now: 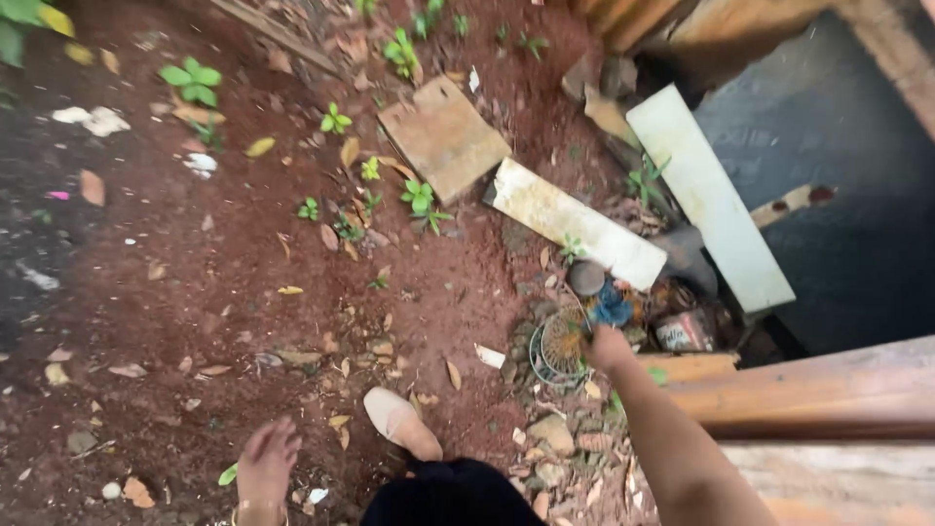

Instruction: Picking up small pieces of debris and rocks from the ground and then weeding small plants.

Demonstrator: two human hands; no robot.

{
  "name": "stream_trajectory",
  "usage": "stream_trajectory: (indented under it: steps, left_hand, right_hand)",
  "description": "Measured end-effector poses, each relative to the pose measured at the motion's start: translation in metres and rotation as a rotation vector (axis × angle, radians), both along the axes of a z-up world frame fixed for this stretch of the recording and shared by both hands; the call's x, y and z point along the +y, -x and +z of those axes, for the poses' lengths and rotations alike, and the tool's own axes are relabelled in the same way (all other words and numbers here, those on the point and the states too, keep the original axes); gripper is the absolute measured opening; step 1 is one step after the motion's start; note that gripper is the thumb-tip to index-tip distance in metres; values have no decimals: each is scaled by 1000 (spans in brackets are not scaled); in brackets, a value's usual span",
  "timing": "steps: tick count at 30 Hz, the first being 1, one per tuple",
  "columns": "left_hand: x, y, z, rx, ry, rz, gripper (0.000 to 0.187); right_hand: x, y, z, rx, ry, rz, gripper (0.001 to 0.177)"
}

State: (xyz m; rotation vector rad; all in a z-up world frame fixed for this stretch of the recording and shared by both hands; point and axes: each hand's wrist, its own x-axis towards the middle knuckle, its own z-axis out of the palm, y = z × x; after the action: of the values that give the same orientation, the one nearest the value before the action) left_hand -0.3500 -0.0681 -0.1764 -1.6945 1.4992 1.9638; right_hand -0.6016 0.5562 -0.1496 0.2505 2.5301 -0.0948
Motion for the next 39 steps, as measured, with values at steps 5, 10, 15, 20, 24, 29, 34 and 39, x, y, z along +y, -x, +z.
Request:
stream_trajectory:
  steps: [5, 10, 15, 20, 24, 29, 34, 39]
  left_hand:
    - [7, 107, -40, 191, -11, -178, 20]
    - [46, 195, -42, 156, 7, -311, 22]
    - [92, 236, -70, 128, -21, -322, 23]
    - [135, 243, -145, 84, -47, -325, 22]
    - [182, 265, -172, 55, -59, -275, 20]
    - [235, 302, -171, 23, -114, -259, 20]
    - [260, 307, -178, 96, -150, -251, 19]
    - [254, 312, -163, 118, -125, -177, 20]
  right_hand:
    - [-67, 85, 16, -47, -64, 67, 32]
    - [-56, 140, -66, -79, -104, 214, 33]
    - [-11, 169, -170, -75, -193, 290, 38]
    - [20, 196, -226, -71, -357, 373, 47]
    - [42, 214, -250, -126, -556, 393, 45]
    - [71, 220, -258, -266, -450, 308, 33]
    - [26, 248, -177, -243, -132, 354, 26]
    - [-40, 253, -160, -240, 24, 412, 38]
